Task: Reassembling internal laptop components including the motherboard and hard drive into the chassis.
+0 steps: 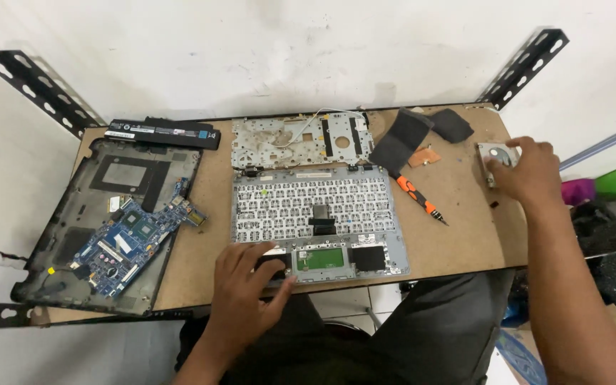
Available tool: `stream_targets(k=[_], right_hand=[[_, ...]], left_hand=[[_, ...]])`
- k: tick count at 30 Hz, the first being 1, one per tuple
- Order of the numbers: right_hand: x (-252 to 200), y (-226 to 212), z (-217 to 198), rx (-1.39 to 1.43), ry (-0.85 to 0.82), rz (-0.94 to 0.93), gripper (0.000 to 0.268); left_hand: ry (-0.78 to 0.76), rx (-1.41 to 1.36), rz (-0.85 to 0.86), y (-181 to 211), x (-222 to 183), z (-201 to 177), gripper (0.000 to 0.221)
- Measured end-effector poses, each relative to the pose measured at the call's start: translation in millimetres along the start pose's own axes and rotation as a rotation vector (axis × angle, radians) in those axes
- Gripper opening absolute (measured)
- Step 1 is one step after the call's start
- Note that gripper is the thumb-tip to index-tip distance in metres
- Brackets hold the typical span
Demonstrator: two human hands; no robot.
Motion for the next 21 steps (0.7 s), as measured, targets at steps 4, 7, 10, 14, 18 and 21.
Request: stream_targets(k=[4,7,10,14,18,21], right_hand=[[-13,3,1,-0.101,-0.097,0.059,0.077],[-14,3,4,-0.054,-0.063,0.081,0.082],[-9,7,9,0.092,0.034,0.093,0.081],[-30,-8,-4,0.203,0.066,0.121,0.071],[-63,-34,-17,0.375,0.144,-0.033,0.066],[-64,-44,1,0.499,0.293,-0.309,0.065]], left_hand=[[0.052,0.021,-0.008,-6,9,-9,0.022],[0.125,0.042,0.045,-7,24,-10,0.017],[0.141,0.022,0.09,-4,38,-12,0.016],[0.195,-0.063,0.148,0,64,-11,0.015],[0.207,-0.336,0.076,0,92,-6,0.012],[-0.054,-0.535,-0.212,-13,118,10,0.029]])
Point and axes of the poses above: each hand's wrist, its own x-axis towards the middle knuckle, its own z-axis out of the palm, y = z × x, the point moved 1 cm from there along x, towards the middle knuckle, and after that the axes turned 5 degrees about z, right-handed, at the moved point
